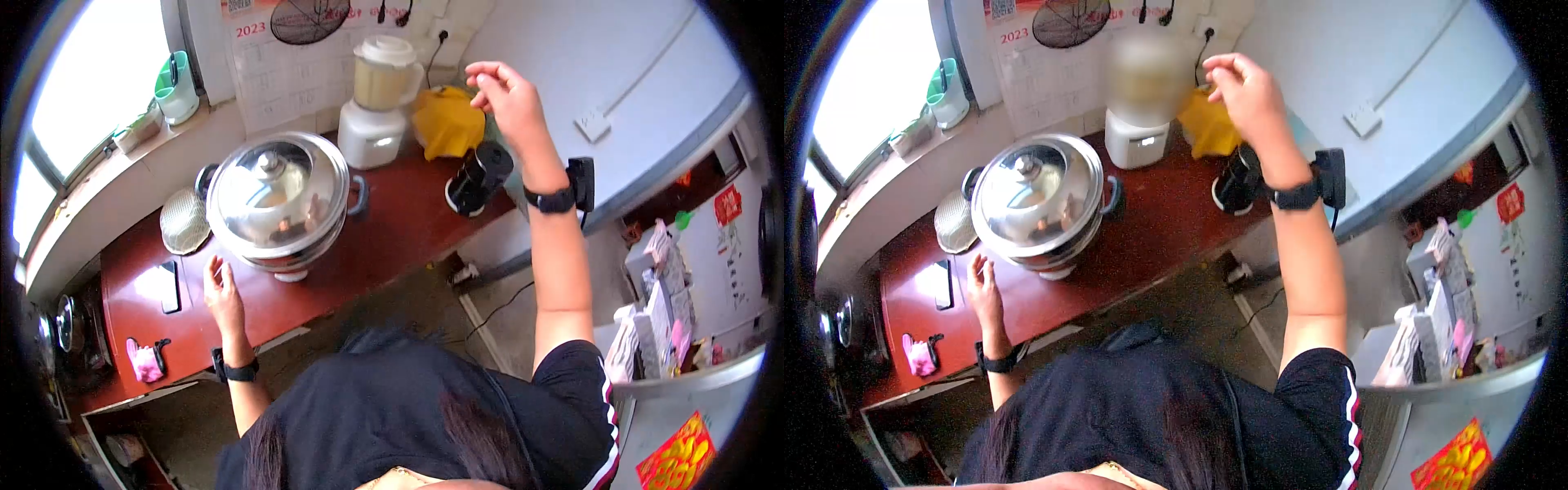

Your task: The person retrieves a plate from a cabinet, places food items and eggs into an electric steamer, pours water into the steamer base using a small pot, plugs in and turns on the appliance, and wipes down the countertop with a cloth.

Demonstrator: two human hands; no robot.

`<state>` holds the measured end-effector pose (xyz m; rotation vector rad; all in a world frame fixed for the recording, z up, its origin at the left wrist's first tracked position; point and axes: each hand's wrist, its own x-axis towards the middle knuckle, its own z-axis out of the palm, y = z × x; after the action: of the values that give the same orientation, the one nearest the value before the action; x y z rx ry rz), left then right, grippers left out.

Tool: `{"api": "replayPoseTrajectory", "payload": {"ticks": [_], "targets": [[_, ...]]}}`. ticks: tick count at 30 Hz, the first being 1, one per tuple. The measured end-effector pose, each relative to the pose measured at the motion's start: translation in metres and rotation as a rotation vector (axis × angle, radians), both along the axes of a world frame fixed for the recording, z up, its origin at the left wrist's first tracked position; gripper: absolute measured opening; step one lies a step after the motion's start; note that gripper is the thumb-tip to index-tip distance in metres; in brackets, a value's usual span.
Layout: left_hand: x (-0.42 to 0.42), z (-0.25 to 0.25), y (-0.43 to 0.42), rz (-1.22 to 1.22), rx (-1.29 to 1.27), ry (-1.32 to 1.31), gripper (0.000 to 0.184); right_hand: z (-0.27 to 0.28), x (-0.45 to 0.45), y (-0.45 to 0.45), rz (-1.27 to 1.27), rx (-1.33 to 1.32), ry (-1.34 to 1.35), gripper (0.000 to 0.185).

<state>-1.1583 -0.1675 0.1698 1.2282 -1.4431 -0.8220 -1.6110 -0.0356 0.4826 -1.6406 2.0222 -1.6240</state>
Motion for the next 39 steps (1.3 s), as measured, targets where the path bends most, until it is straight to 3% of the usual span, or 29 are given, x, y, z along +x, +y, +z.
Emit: {"api": "replayPoseTrajectory", "payload": {"ticks": [6, 8, 13, 16, 18, 21, 24, 26, 27, 29, 34, 36, 39], "targets": [[-0.022, 0.057, 0.005, 0.139, -0.031, -0.046, 0.035, 0.061, -0.112, -0.13, 0.021, -0.071, 0.134, 0.031], [-0.024, 0.052, 0.005, 0.176, -0.063, 0.126, 0.035, 0.07, -0.148, -0.185, 0.044, -0.074, 0.133, 0.034], [-0.037, 0.067, 0.059, 0.392, -0.038, 0.14, 0.037, 0.082, -0.203, -0.312, 0.046, 0.03, 0.169, 0.048], [-0.047, 0.065, 0.096, 0.542, -0.027, 0.136, 0.036, 0.107, -0.199, -0.34, 0.072, 0.059, 0.028, 0.059], [-0.055, 0.059, 0.116, 0.633, -0.031, 0.149, 0.036, 0.102, -0.225, -0.396, -0.004, -0.129, -0.047, 0.06], [-0.069, 0.055, 0.141, 0.725, -0.031, 0.121, 0.036, 0.098, -0.263, -0.459, -0.047, -0.225, 0.05, 0.06], [-0.084, 0.056, 0.153, 0.766, -0.032, 0.113, 0.034, 0.101, -0.275, -0.47, -0.018, -0.073, 0.011, 0.068], [-0.091, 0.057, 0.158, 0.786, -0.045, 0.121, 0.033, 0.103, -0.28, -0.475, -0.013, -0.024, 0.033, 0.057], [-0.095, 0.06, 0.161, 0.787, -0.042, 0.114, 0.033, 0.104, -0.29, -0.486, -0.078, 0.02, 0.259, 0.051], [-0.105, 0.073, 0.162, 0.776, -0.025, 0.096, 0.032, 0.108, -0.3, -0.49, -0.159, 0.001, 0.441, 0.045], [-0.121, 0.102, 0.16, 0.721, -0.041, 0.04, 0.031, 0.152, -0.286, -0.428, -0.255, -0.29, 0.353, 0.043], [-0.129, 0.113, 0.155, 0.646, -0.089, 0.073, 0.029, 0.17, -0.3, -0.403, -0.125, -0.284, 0.415, 0.051], [-0.153, 0.137, 0.141, 0.42, -0.146, 0.142, 0.026, 0.184, -0.286, -0.331, 0.251, -0.385, 0.076, 0.034]]}}
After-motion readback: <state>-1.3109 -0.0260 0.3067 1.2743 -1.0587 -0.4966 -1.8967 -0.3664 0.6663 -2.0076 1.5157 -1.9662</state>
